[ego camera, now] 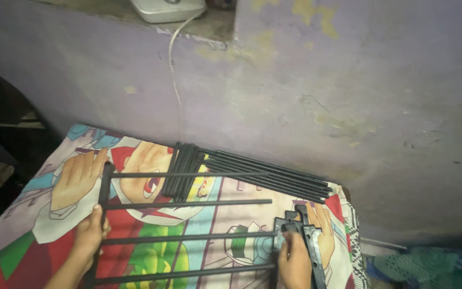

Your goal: The person assembles a metal rack by inserting black rods into side brackets on a patterned cloth-covered surface. They repeatedly pick rods, align them with bracket holes, and press them into place, forming ladder-like frames.

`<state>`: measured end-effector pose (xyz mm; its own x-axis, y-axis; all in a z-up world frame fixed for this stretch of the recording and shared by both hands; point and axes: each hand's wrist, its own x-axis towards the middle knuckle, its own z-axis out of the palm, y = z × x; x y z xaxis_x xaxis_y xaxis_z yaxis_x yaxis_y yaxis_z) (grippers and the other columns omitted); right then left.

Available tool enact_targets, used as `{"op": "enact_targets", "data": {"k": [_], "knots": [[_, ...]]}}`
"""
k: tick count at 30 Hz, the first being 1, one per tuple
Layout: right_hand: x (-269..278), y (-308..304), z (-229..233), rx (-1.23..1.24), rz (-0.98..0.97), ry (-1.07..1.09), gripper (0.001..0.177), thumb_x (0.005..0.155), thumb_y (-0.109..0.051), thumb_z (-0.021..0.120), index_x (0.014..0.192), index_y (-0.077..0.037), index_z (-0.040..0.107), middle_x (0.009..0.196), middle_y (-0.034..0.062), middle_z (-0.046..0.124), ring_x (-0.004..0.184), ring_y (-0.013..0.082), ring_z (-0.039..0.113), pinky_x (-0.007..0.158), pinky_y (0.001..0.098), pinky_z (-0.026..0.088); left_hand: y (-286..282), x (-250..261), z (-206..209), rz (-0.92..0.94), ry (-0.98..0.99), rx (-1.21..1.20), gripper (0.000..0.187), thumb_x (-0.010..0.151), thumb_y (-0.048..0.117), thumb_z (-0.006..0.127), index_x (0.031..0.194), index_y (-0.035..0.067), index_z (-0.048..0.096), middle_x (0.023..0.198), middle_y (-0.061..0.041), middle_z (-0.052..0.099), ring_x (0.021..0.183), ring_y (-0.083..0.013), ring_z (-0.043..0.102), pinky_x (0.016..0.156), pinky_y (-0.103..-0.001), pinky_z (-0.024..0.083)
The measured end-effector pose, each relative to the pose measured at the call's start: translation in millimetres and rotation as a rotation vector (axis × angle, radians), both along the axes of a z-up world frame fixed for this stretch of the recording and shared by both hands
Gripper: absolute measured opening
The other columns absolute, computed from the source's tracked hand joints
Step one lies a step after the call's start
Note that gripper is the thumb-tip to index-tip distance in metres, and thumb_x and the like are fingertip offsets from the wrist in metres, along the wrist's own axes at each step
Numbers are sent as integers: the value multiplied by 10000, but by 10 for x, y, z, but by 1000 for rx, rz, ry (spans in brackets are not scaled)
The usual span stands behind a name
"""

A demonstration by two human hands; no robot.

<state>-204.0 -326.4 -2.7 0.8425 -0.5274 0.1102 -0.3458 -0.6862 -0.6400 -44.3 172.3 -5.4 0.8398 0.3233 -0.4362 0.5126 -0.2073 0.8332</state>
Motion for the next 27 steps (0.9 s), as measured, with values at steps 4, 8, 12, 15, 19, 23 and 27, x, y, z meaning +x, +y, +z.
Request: {"op": "enact_targets", "data": {"k": [4, 8, 12, 15, 19, 23, 27], "knots": [[-218, -64, -519, -4, -132, 269, 271, 923, -212, 646, 1193, -220, 642, 1150, 138, 694, 1041, 376, 701, 891, 495, 545, 159, -48, -357, -61, 62, 33, 690, 1005, 681, 389, 685, 90, 545, 605, -38, 481, 500, -186, 424, 409, -376, 337], [-302, -51, -645, -16, -13, 338, 635, 748, -339, 853, 1297, -240, 551, 1191, 141, 675, 1108, 377, 676, 931, 465, 547, 312, -61, -707, -129, 93, 110, 718, 999, 672, 381, 664, 61, 555, 591, -59, 490, 486, -202, 455, 397, -393, 361], [-287, 60, -496, 7, -9, 479, 825, 728, -316, 870, 1431, -282, 440, 1227, 148, 656, 1118, 366, 679, 951, 452, 547, 414, -85, -1003, -134, 104, 129, 717, 1027, 657, 416, 720, 34, 594, 606, -92, 489, 487, -247, 445, 409, -415, 352], [-268, 108, -374, 79, -82, 515, 765, 758, -234, 813, 1427, -308, 450, 1150, 119, 704, 1076, 340, 708, 932, 445, 553, 433, -136, -1153, -148, 39, 218, 688, 1021, 643, 436, 837, 34, 698, 635, -130, 565, 551, -269, 541, 495, -434, 443], [-263, 109, -439, 227, -123, 270, 692, 772, -144, 764, 1400, -272, 502, 905, 119, 730, 859, 290, 734, 824, 406, 561, 380, -150, -1160, -207, -75, 466, 639, 1052, 637, 430, 1145, 93, 751, 880, -180, 708, 885, -350, 652, 808, -485, 509], [-220, -37, -725, 586, -84, 58, 574, 829, -65, 676, 1373, -216, 571, 914, 73, 678, 825, 203, 663, 779, 338, 539, 142, -211, -907, -231, 24, 983, 554, 960, 594, 463, 1245, 183, 702, 1274, -169, 627, 1184, -386, 573, 888, -634, 424], [-149, -142, -1051, 652, -74, 21, 499, 908, -100, 619, 1399, -184, 584, 990, 66, 661, 906, 161, 623, 839, 287, 487, -471, -217, -547, -349, -245, 999, 481, 981, 495, 491, 1285, 180, 692, 1304, -108, 663, 1218, -326, 614, 961, -538, 494]]}}
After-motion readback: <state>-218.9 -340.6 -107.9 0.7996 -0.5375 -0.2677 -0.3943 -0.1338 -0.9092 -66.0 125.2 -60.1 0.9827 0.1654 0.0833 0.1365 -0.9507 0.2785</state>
